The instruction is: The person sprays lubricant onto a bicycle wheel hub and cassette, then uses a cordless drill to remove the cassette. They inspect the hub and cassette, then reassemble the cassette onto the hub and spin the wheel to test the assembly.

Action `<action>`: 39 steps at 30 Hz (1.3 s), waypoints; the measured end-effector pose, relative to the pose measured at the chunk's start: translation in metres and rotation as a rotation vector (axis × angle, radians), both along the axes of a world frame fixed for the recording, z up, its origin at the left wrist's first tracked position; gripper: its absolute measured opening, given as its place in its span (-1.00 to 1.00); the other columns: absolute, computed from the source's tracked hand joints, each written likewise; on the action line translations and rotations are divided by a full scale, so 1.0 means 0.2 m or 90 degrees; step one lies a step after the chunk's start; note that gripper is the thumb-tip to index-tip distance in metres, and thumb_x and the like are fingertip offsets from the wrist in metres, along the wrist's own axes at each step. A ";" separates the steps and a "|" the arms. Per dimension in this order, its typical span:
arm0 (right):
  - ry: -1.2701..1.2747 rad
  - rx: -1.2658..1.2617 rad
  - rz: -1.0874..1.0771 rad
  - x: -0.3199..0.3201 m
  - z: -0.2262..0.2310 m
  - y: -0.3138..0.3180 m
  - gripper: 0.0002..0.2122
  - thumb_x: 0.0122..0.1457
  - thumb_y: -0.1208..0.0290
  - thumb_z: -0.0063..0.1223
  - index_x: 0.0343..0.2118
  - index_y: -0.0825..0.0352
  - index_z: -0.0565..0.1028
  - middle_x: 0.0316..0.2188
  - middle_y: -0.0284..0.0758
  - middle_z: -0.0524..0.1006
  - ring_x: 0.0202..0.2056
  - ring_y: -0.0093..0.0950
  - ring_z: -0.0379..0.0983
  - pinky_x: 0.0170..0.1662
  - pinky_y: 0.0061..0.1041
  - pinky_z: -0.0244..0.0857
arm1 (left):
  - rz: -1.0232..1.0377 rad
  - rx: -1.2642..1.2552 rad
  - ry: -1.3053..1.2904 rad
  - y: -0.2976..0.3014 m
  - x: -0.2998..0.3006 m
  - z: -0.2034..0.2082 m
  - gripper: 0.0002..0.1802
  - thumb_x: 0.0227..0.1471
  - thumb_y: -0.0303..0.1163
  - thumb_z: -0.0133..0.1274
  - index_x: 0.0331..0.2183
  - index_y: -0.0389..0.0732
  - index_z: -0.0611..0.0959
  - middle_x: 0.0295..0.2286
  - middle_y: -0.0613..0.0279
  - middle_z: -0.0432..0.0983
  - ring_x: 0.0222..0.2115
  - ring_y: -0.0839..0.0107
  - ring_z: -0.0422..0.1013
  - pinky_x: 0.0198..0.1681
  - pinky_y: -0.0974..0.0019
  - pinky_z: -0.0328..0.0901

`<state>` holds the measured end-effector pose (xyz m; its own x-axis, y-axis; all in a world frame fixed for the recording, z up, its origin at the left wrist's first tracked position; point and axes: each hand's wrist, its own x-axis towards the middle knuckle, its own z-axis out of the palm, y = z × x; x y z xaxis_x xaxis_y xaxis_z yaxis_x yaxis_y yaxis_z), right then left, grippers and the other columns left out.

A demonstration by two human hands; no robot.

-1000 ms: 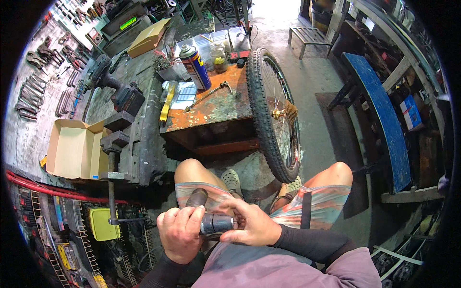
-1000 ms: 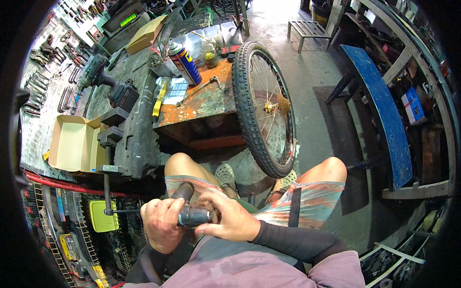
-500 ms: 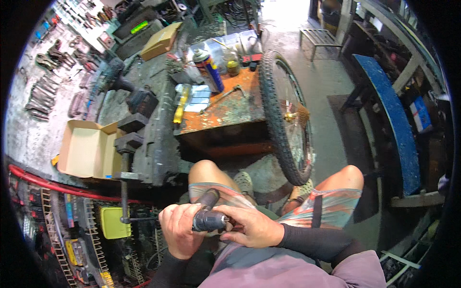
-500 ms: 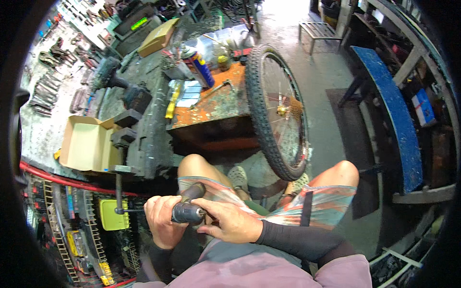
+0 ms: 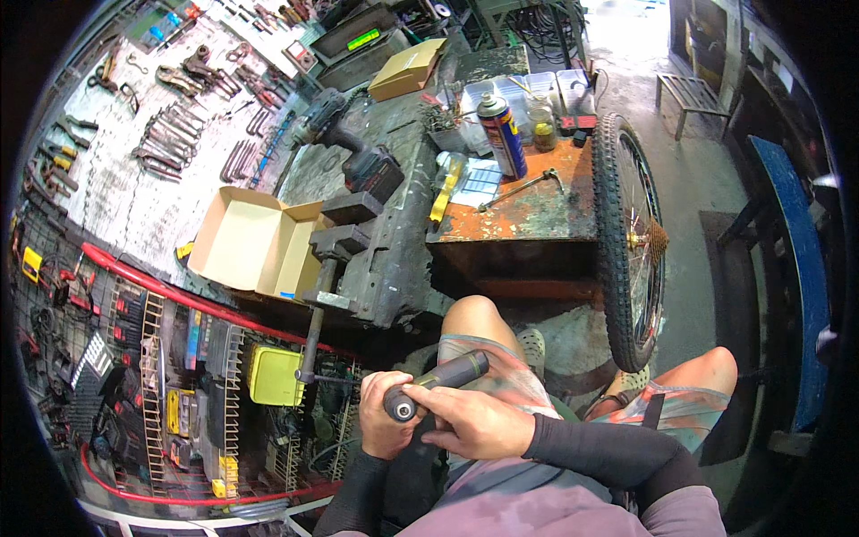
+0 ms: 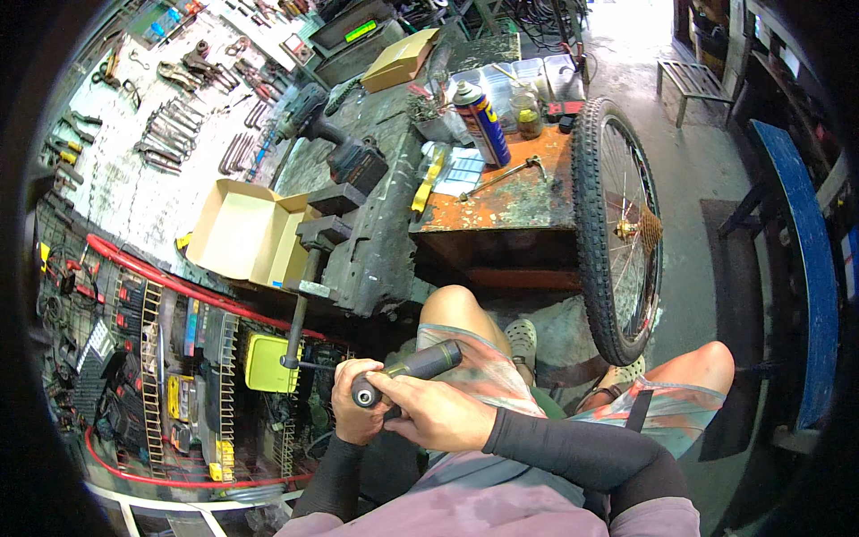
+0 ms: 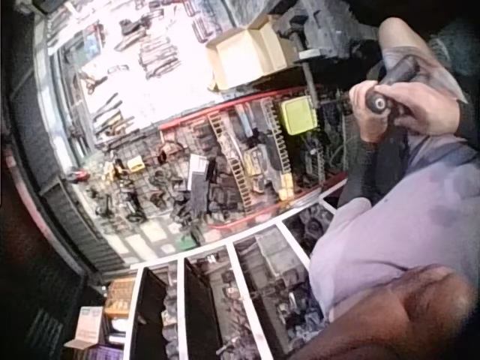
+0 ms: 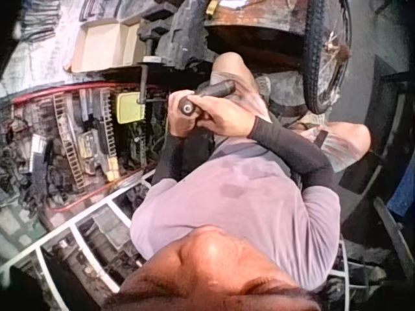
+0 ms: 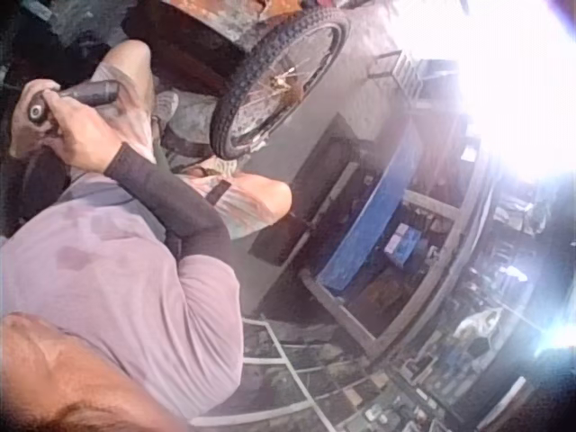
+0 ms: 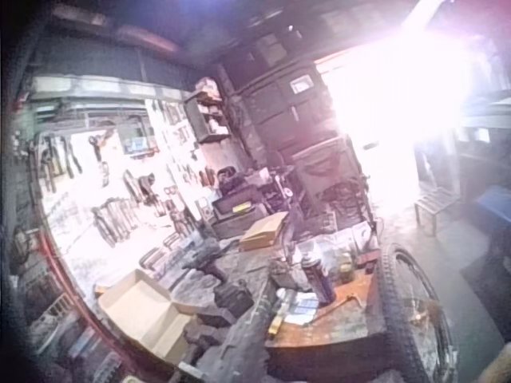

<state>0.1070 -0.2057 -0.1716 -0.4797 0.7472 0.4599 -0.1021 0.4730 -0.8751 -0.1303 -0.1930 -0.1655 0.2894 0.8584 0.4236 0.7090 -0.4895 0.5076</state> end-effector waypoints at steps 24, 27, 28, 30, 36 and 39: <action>-0.184 -0.081 0.106 0.08 0.18 -0.05 -0.15 0.27 0.38 0.45 0.55 0.41 0.21 -0.06 -0.07 0.63 -0.19 -0.21 0.67 -0.07 -0.23 0.59 | -0.100 -0.113 -0.064 -0.07 -0.06 0.09 -0.39 -0.11 -0.30 0.62 -0.02 -0.09 0.70 -0.09 0.19 0.69 0.00 0.00 0.54 0.15 -0.02 0.40; -0.210 -0.110 0.155 0.10 0.13 -0.08 -0.14 0.28 0.35 0.46 0.56 0.40 0.21 -0.03 -0.05 0.63 -0.17 -0.19 0.68 -0.03 -0.24 0.60 | -0.133 -0.167 -0.099 -0.13 -0.08 -0.01 -0.39 -0.12 -0.29 0.63 -0.02 -0.08 0.70 -0.09 0.20 0.69 0.00 0.02 0.55 0.16 -0.02 0.40; -0.229 -0.132 0.172 0.10 0.14 -0.08 -0.13 0.27 0.35 0.47 0.56 0.40 0.21 -0.02 -0.04 0.63 -0.16 -0.19 0.68 -0.01 -0.24 0.61 | -0.120 -0.198 -0.120 -0.16 -0.08 -0.02 -0.38 -0.12 -0.28 0.64 -0.01 -0.08 0.70 -0.08 0.22 0.69 0.01 0.03 0.55 0.16 -0.02 0.41; -0.230 -0.118 0.179 0.08 0.10 -0.08 -0.13 0.27 0.34 0.47 0.56 0.40 0.21 -0.03 -0.05 0.63 -0.16 -0.19 0.68 -0.01 -0.24 0.60 | -0.103 -0.201 -0.140 -0.20 -0.08 -0.08 -0.38 -0.12 -0.27 0.64 -0.01 -0.08 0.70 -0.09 0.22 0.69 0.01 0.04 0.55 0.16 -0.01 0.41; -0.266 -0.111 0.184 0.07 0.10 -0.06 -0.13 0.25 0.34 0.49 0.55 0.42 0.24 -0.06 -0.06 0.64 -0.16 -0.19 0.68 -0.02 -0.24 0.59 | -0.099 -0.163 -0.163 -0.19 -0.08 -0.17 -0.38 -0.12 -0.28 0.65 -0.02 -0.06 0.70 -0.11 0.23 0.71 -0.04 0.07 0.60 0.11 0.00 0.45; -0.280 -0.100 0.178 0.08 0.10 -0.06 -0.13 0.24 0.34 0.50 0.54 0.42 0.25 -0.09 -0.07 0.64 -0.16 -0.20 0.68 -0.02 -0.24 0.59 | -0.095 -0.172 -0.151 -0.19 -0.08 -0.18 -0.42 -0.10 -0.28 0.63 -0.04 -0.05 0.69 -0.11 0.23 0.71 -0.04 0.07 0.60 0.12 0.00 0.44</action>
